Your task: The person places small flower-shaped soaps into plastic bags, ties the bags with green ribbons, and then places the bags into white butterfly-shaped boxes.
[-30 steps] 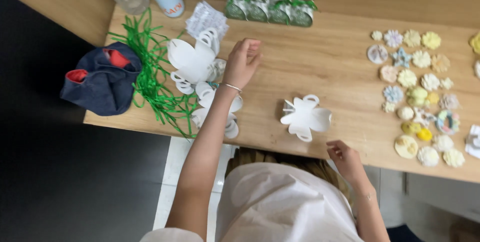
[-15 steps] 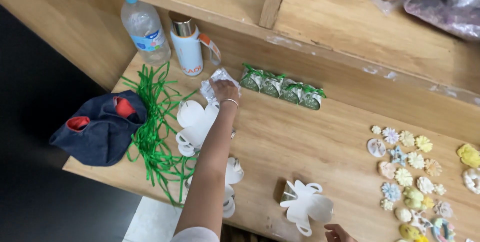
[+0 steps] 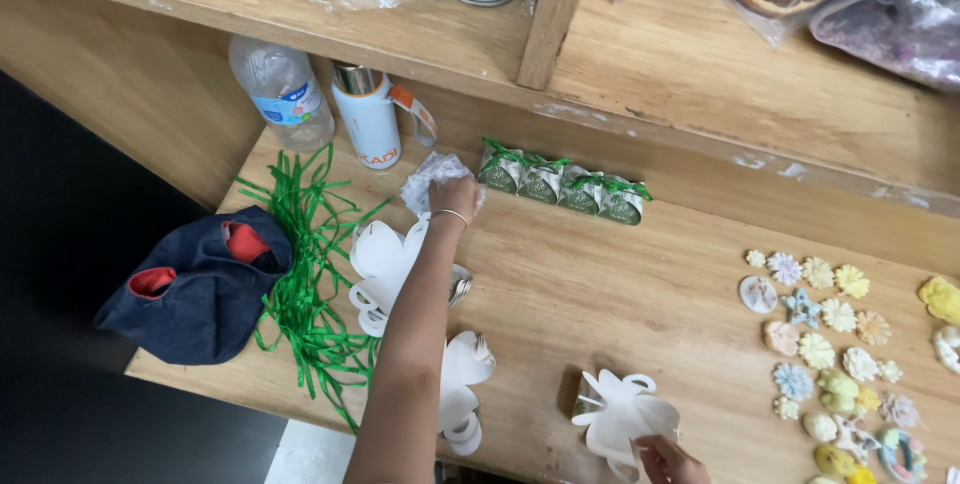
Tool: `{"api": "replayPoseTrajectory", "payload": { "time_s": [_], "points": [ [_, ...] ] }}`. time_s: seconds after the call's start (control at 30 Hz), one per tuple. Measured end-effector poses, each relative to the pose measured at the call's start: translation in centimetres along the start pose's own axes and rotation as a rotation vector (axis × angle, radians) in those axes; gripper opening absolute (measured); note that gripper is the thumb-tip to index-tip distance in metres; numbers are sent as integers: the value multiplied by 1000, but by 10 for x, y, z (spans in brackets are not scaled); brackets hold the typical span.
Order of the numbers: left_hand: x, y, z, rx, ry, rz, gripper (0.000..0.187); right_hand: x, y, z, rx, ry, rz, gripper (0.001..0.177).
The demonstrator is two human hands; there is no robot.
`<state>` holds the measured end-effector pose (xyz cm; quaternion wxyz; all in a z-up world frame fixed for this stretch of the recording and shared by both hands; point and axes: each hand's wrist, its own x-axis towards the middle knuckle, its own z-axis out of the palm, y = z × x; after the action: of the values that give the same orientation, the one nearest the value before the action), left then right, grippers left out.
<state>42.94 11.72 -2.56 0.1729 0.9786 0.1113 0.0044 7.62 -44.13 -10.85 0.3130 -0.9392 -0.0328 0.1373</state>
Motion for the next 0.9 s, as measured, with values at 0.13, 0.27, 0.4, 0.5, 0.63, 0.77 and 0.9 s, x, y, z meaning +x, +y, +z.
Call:
{"api": "replayPoseTrajectory", "payload": {
  "time_s": [0.13, 0.27, 0.4, 0.5, 0.63, 0.77, 0.9],
  "points": [
    [-44, 30, -41, -518, 380, -54, 21, 13, -106, -41, 58, 60, -52, 19],
    [-117, 73, -82, -1006, 478, -77, 22, 9, -205, -80, 161, 47, -56, 18],
    [-197, 117, -117, -1585, 367, 159, 17, 1, -306, -127, 156, 207, -214, 16],
    [-257, 143, -124, -1609, 202, 151, 19, -12, -365, -147, 158, 390, -325, 19],
    [-322, 179, -152, -1699, -170, 258, 17, -9, -385, -141, 289, 575, -518, 44],
    [-358, 187, -134, -1687, -278, 286, 17, -14, -360, -126, 801, 370, -293, 45],
    [-374, 187, -124, -1703, -358, 290, 22, -26, -336, -121, 1219, 259, -113, 28]
  ]
}}
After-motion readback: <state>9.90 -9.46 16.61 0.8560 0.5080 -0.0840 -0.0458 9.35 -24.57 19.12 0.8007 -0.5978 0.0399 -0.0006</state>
